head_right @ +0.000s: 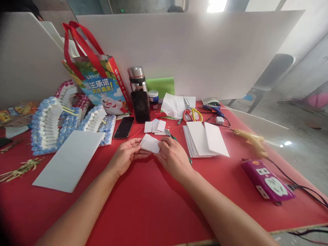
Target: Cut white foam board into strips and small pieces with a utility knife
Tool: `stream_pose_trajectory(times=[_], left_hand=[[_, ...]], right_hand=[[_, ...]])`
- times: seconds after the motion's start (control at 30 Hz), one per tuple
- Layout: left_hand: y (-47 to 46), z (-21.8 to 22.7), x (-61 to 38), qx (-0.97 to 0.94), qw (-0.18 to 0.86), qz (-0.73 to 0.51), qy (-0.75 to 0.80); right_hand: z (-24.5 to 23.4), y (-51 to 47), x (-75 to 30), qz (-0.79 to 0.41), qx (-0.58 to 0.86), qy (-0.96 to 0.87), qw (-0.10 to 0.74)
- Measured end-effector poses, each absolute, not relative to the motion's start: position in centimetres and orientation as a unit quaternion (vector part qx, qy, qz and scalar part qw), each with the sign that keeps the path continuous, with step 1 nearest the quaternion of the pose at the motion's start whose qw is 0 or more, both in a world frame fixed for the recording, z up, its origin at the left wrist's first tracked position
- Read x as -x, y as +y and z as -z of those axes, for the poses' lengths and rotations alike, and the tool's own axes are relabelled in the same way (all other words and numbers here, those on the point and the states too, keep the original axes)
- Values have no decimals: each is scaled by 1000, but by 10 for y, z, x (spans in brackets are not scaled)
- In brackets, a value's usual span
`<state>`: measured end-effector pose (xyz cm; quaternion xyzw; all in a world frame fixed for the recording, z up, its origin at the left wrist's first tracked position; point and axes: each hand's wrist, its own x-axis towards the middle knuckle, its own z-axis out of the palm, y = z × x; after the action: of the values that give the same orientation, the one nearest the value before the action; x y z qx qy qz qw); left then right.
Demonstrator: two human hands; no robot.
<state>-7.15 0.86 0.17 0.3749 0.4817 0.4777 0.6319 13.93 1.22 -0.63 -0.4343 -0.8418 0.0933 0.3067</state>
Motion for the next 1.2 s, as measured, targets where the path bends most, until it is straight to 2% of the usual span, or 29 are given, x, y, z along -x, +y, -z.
stream_pose_trajectory(times=[0.17,0.47,0.77,0.97,1.07,1.2], left_hand=[[8,-4,71,-367,656,-473,459],[9,4,74,-404,629,-453,486],[9,4,76,-387,622,-449,511],[12,4,78,-428,570,-418,564],[14,7,79,-438,548,-424,573],[15,10,78,-443,543,-426,572]], right_hand=[[12,12,-139,-76,420,-849,313],[14,10,-136,-47,422,-857,293],[11,13,-138,-69,423,-850,306],[5,25,-151,-95,509,-794,317],[-2,40,-158,-77,605,-741,282],[-14,68,-159,-63,681,-708,178]])
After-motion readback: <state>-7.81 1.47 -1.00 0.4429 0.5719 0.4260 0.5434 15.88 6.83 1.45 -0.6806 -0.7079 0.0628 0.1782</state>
